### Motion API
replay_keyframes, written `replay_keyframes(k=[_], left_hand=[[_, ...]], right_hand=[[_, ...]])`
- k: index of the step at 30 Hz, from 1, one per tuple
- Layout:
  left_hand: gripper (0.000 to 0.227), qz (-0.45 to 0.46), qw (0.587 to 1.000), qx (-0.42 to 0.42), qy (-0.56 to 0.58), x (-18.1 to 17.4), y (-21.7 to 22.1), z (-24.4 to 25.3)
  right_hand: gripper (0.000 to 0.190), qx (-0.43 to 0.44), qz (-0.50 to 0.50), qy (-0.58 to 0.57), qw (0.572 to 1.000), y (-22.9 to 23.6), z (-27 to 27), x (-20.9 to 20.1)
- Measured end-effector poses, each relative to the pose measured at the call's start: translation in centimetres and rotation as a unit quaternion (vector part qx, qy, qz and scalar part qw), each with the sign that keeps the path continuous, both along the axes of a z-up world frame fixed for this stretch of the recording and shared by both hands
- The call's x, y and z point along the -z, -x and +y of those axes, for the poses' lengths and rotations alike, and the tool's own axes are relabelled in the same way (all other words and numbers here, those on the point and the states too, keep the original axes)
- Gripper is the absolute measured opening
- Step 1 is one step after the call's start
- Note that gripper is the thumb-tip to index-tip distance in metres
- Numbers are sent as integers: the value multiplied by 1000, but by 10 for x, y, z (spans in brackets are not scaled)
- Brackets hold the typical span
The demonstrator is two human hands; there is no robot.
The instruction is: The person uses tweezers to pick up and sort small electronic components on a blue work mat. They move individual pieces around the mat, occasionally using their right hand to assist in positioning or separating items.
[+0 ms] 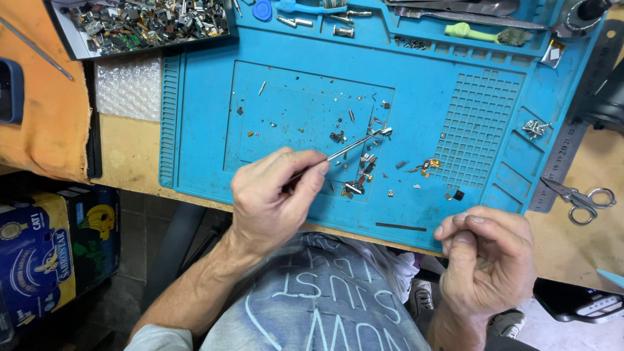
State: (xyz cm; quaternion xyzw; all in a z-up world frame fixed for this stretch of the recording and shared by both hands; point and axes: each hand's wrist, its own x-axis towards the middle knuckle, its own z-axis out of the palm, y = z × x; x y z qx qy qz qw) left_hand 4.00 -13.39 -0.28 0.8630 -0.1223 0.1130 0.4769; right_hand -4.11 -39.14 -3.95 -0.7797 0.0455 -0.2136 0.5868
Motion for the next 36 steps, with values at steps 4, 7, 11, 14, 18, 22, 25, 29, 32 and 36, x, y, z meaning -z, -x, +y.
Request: replay_keyframes(k=[4,7,11,14,18,22,25,29,32,36], left_hand=[[5,66,995,-43,63,0,4,11],[7,129,982,-83,114,2,7,24],[13,119,960,-165,190,-2,1,59],[16,52,953,-232,190,-13,-9,106],[15,-32,968,-245,44,-22,-31,160],[12,-147,930,-242,-234,-32,-21,173],[7,-178,927,-273,-184,-31,-7,148],[11,-94,976,-144,-134,-15,10,104],[14,-86,982,-112,-122,3,7,92],[11,-73,979,-139,-129,10,4,93]], right_hand=[[21,-6,-6,-2,1000,1,-2,1],[22,-6,-11,-3,1000,2,-3,2],[25,-18,12,-3,1000,9,-5,-2],[28,-19,45,-8,999,11,-3,4],[27,7,59,0,998,11,-1,7],[30,1,52,0,999,8,-4,8],[34,21,42,8,999,7,6,-5],[34,12,42,18,999,7,7,-8],[35,17,42,18,999,6,9,-7],[33,21,45,21,999,6,10,-9]])
